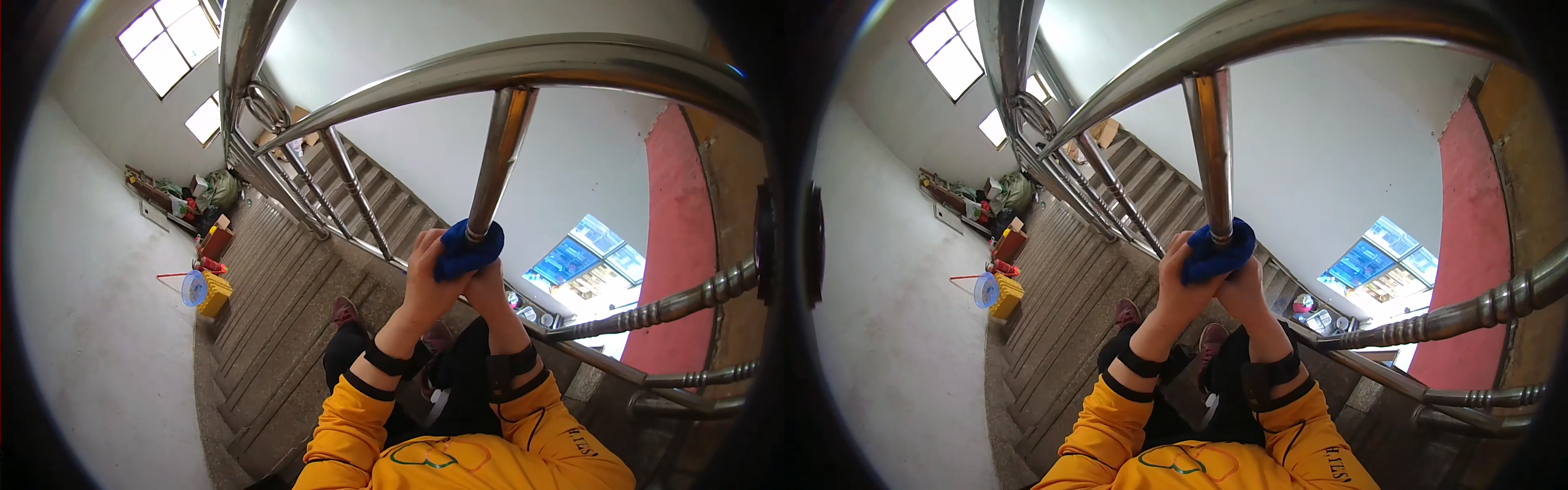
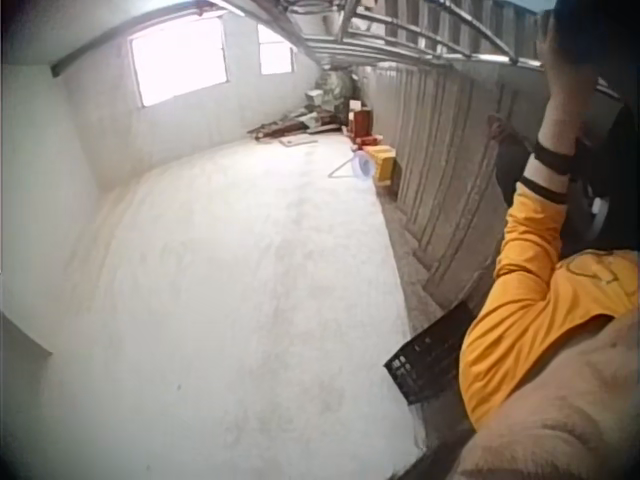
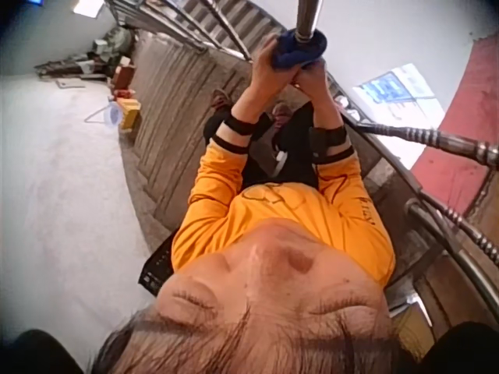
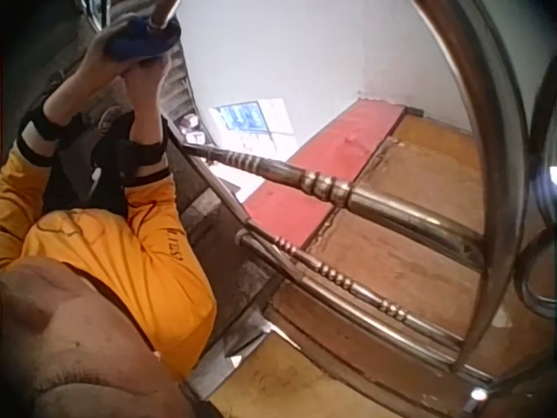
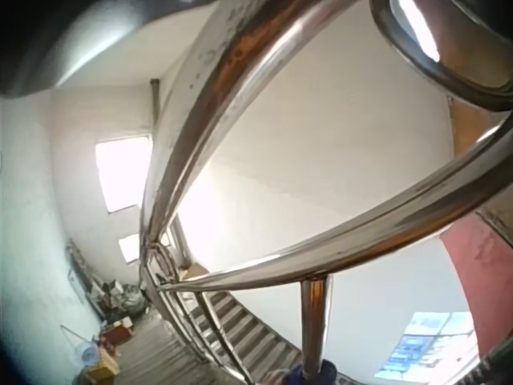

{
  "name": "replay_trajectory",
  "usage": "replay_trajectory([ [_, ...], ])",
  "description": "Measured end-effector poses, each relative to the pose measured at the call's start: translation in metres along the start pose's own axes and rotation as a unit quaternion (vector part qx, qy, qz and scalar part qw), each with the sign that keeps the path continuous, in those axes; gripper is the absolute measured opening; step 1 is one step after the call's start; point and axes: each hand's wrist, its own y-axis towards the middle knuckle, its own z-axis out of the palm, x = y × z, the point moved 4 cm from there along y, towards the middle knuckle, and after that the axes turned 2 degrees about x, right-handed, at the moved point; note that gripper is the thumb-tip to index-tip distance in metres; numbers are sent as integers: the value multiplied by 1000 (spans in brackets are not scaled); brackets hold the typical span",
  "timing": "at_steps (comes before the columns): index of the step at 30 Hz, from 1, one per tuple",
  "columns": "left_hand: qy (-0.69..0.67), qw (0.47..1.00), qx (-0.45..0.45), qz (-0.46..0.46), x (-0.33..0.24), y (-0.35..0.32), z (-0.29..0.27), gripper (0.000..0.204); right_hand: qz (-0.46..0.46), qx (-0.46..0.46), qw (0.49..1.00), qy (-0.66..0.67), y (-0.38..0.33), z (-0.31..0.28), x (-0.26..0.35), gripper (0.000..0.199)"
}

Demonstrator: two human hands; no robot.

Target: The person is cleaning a stainless steel handrail on a staircase using a blue cloth.

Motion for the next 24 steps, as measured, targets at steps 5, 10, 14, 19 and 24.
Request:
replay_trajectory([
  [5,-15,1000,5,-24,3,-5,1,45,15,3,998,-56,-1,0,-8,26],
  [10,-72,991,18,-115,40,-32,6,45,79,36,991,-101,-2,-3,-21,31],
  [14,-121,976,16,-179,49,-39,9,45,114,47,979,-160,-4,-3,-14,33],
  [19,-188,958,5,-215,48,-37,11,45,97,33,984,-145,-5,0,-15,33],
  [24,-110,987,31,-115,12,-3,3,52,-29,-33,998,-51,-6,-7,3,31],
])
